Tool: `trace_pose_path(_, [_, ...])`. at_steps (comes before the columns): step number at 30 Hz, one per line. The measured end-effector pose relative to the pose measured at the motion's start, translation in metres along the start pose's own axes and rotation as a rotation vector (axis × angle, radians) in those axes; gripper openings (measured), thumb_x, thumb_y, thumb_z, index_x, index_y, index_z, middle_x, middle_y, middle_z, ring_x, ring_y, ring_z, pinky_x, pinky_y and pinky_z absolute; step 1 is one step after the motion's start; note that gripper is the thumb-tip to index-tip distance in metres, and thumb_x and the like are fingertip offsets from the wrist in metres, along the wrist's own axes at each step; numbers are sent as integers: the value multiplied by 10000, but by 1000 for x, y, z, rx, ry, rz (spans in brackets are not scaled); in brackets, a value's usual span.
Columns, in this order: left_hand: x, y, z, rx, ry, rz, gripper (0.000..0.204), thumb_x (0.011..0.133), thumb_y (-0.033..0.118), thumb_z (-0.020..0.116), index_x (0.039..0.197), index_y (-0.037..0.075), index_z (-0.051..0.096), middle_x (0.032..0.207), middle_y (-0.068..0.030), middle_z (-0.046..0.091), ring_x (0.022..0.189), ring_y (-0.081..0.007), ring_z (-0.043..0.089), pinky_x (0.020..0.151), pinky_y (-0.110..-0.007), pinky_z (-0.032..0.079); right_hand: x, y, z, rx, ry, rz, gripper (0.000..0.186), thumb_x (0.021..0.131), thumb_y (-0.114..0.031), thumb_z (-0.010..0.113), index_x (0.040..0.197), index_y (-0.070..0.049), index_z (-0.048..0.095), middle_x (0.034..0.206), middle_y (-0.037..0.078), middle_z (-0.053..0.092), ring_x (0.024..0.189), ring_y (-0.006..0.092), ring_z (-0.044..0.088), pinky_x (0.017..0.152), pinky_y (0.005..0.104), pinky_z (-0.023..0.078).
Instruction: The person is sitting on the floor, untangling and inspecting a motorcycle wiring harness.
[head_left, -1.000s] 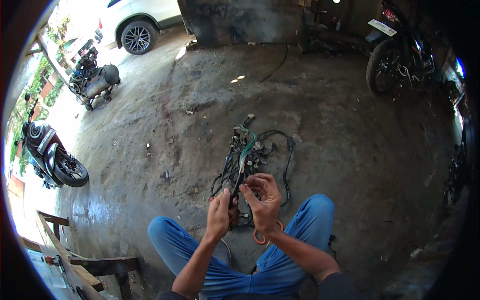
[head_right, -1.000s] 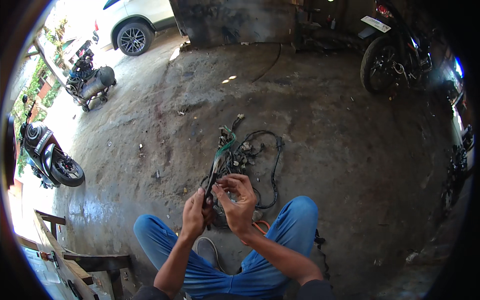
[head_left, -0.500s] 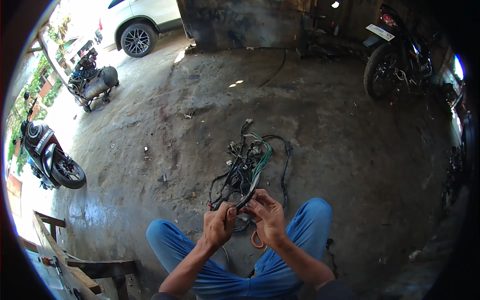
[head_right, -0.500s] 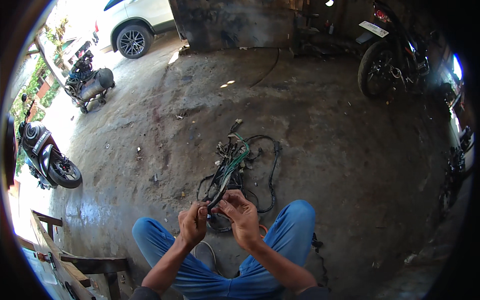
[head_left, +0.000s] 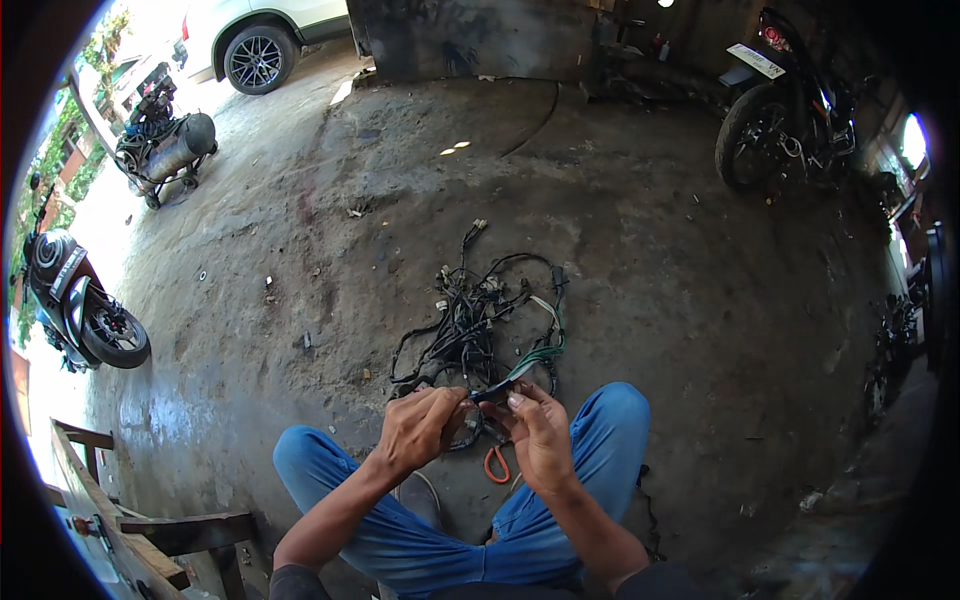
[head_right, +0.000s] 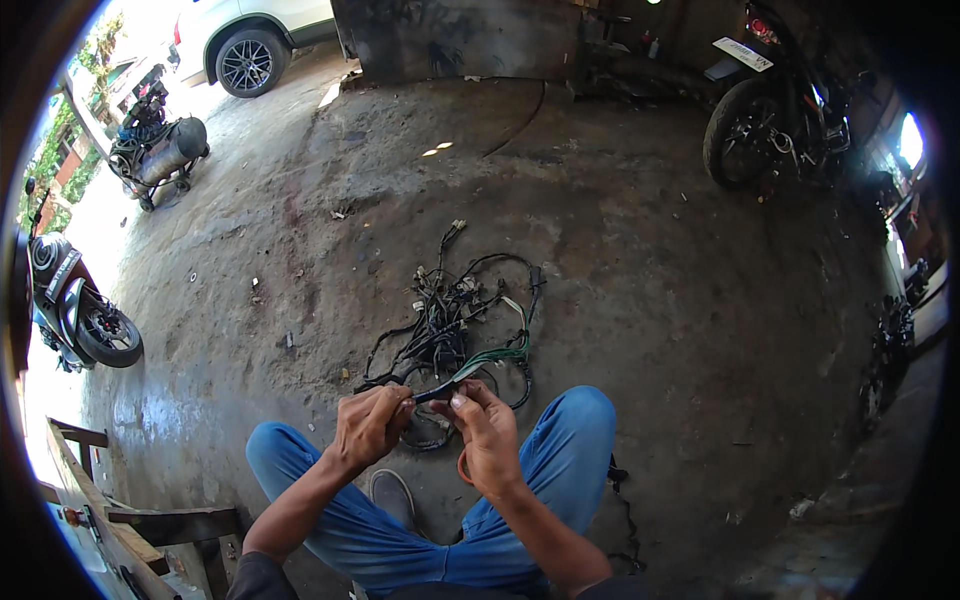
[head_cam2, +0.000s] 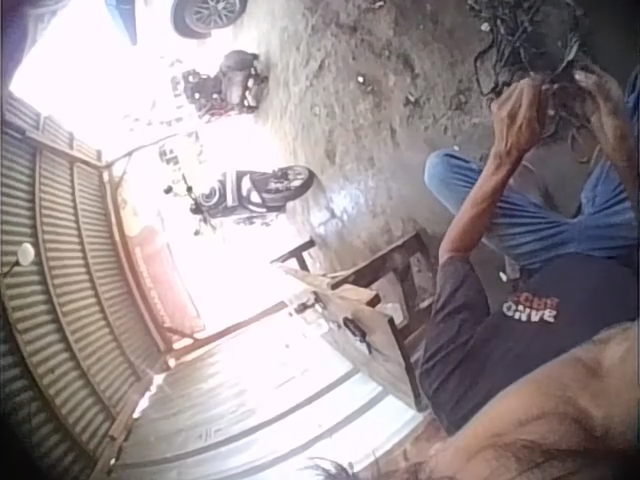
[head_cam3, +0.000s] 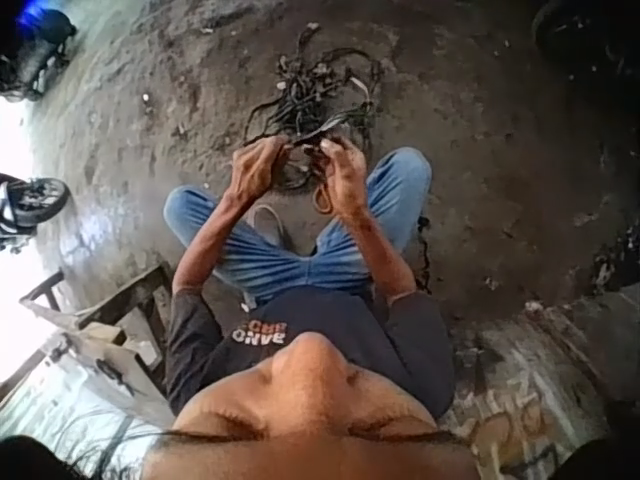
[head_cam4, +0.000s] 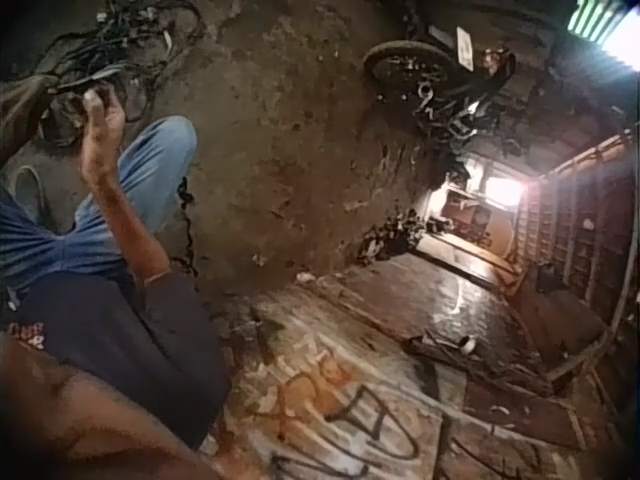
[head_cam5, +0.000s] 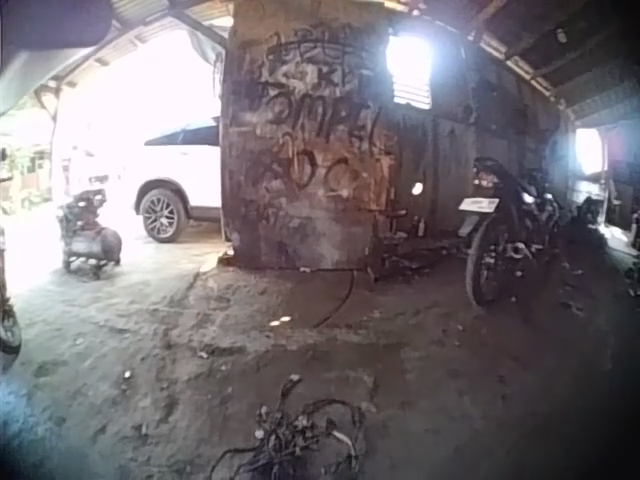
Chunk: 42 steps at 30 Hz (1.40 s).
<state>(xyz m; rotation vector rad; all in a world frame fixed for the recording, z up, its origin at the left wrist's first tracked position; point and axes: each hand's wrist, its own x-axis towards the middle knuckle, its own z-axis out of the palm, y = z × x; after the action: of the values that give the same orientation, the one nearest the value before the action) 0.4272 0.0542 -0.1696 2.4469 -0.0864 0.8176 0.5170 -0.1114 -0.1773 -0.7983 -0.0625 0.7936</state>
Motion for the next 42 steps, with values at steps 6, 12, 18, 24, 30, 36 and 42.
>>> trace_pose_path(6, [-9,-6,-1,67,-13,29,110,877,53,706,950,13,635,771,-96,648,602,-248,639,532,-361,509,-5,-6,8,-587,187,-394,183,1005,-142,604,1128,-9,628,1127,78,605,1023,152,613,898,329,516])
trace_pose_path(12, [-32,-24,-6,134,-44,114,224,830,122,770,999,48,644,748,-52,582,644,-208,604,530,-339,481,16,-32,-14,-1292,-64,-532,357,952,-352,700,1200,-97,674,1138,97,595,1118,291,553,952,413,454])
trace_pose_path(18, [-29,-34,-19,141,-118,142,216,842,99,736,1026,43,638,764,-65,578,648,-239,593,563,-364,480,60,-62,-18,-1663,-549,-640,276,945,-347,683,1062,-99,706,991,55,643,1055,308,580,843,402,481])
trace_pose_path(24, [-8,-59,-20,-336,-709,-562,322,1082,346,486,1069,47,604,739,-88,629,684,-195,654,599,-345,504,131,-71,23,-1750,-1017,-423,291,915,-351,700,962,-69,648,925,117,589,930,325,609,804,419,473])
trace_pose_path(30, [0,-74,-1,-1228,-929,-817,646,1060,615,283,1156,55,591,672,2,492,594,-114,521,545,-267,443,130,-71,111,-2095,-1268,-1209,57,852,-208,676,838,-155,689,925,-7,596,1009,152,577,899,325,444])
trace_pose_path(36, [1,-64,36,-960,-110,-891,460,1075,540,395,908,119,480,738,58,418,569,-55,350,496,-242,299,115,-82,117,-2000,-1200,-1490,49,790,-138,677,839,-143,678,897,-18,601,953,160,599,908,310,464])
trace_pose_path(42, [23,-39,4,-854,315,-846,416,1043,466,559,1072,66,670,736,104,422,648,-20,314,548,-233,249,102,-89,73,-1550,-659,-1336,192,820,-79,751,999,-87,685,834,43,554,841,225,568,775,358,445])
